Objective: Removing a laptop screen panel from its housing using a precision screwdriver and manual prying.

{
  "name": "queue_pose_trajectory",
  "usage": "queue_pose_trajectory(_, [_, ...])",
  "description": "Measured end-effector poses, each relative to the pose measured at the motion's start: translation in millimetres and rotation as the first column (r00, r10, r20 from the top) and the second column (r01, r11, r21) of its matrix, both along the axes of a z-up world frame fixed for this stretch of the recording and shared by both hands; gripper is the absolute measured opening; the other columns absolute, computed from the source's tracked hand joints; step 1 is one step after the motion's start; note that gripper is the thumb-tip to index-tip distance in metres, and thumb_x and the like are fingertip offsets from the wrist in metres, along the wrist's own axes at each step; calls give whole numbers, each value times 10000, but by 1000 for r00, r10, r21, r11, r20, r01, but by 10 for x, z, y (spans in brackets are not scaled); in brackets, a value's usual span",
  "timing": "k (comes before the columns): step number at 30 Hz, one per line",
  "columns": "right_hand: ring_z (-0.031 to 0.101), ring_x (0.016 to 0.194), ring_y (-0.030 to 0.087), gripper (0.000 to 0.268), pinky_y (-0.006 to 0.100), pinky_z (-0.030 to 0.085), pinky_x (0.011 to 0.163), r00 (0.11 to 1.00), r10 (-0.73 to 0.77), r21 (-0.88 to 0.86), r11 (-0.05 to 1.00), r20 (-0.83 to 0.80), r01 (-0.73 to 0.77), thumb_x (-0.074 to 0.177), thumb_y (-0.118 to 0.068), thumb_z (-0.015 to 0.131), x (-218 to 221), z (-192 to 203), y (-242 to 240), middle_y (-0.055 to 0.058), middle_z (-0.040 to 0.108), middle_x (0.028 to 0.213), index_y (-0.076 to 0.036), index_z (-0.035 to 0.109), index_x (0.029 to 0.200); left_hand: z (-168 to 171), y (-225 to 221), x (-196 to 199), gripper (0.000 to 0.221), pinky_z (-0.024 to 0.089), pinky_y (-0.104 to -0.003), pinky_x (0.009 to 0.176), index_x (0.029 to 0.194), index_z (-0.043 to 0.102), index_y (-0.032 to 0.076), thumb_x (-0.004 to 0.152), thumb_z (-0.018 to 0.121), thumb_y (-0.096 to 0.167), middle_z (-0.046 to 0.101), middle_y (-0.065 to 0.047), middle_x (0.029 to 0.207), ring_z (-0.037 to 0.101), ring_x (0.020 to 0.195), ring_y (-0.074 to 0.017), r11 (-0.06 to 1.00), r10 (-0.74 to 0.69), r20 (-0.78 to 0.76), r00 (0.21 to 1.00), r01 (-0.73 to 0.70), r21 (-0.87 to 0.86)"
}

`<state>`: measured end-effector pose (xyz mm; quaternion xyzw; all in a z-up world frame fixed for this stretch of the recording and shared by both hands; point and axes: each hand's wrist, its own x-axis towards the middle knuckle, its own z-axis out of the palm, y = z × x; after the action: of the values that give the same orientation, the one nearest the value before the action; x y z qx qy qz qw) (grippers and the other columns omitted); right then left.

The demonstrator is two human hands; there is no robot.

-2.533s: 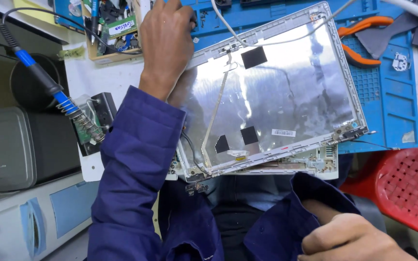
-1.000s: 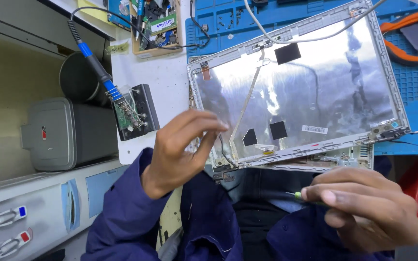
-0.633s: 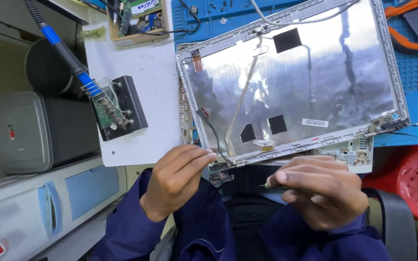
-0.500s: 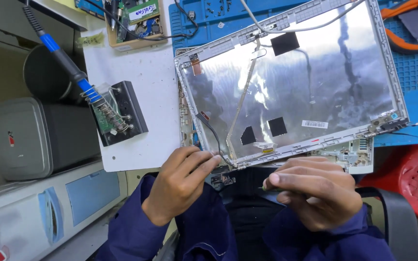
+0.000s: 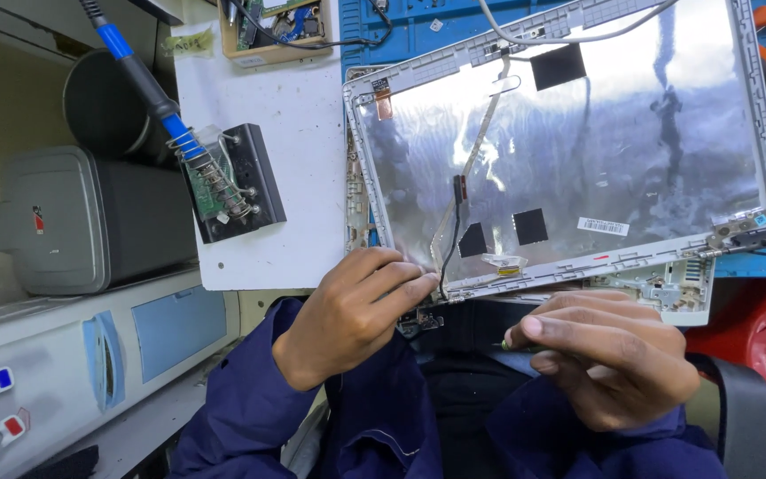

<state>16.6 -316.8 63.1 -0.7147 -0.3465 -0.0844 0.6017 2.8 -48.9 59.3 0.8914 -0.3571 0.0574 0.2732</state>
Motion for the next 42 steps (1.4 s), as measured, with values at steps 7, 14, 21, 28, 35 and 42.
queue_pose_trajectory(7, [789,650,176,210,280,672,644,1000,12,4,1000,17,-12,966,-148,600,38,-20,-6,107,766,813,1,602,1114,-56,16,25,73,562,-445,809,1067,701,-50,1017,653,-26,715,-186,1031,667,959,-356,999,-13,28,1000,14,-45])
queue_pose_trajectory(14, [826,732,180,262,277,698,677,996,93,-40,995,-3,-93,981,-118,614,73,-33,-74,111,787,915,-6,575,1216,-42,15,43,57,574,-454,828,1059,692,-31,1006,698,-14,683,-188,1024,648,974,-357,999,-34,21,999,34,-10])
queue_pose_trajectory(21, [857,780,203,263,325,731,755,997,57,-74,995,-56,-61,1010,-195,561,33,-74,-146,132,796,950,-42,542,1222,-41,20,79,105,590,-461,873,1053,681,-78,1028,579,-64,694,-203,1021,649,944,-366,990,-51,-43,998,45,-137])
queue_pose_trajectory(28, [855,1057,246,308,326,744,888,990,80,-150,984,-120,-97,1015,-268,573,2,-224,-199,140,788,1131,-124,548,1287,-115,45,60,101,588,-464,882,1056,670,-70,992,605,-116,689,-195,1001,646,937,-364,984,-21,-83,996,6,-178])
queue_pose_trajectory(35, [845,964,244,205,305,711,851,995,-17,-140,990,-98,3,985,-106,620,28,-268,44,207,771,1062,-55,564,1175,-133,35,67,35,553,-436,803,1021,666,-38,1009,635,-50,700,-168,957,646,909,-353,971,24,-86,996,-44,-236])
queue_pose_trajectory(42, [839,1030,255,229,352,720,930,987,53,-221,971,-149,-86,1002,-144,586,64,-270,-2,199,770,1111,-66,559,1215,-219,64,56,82,519,-435,790,1059,669,-16,1035,591,-21,704,-151,964,645,923,-352,967,20,-104,994,-46,-251])
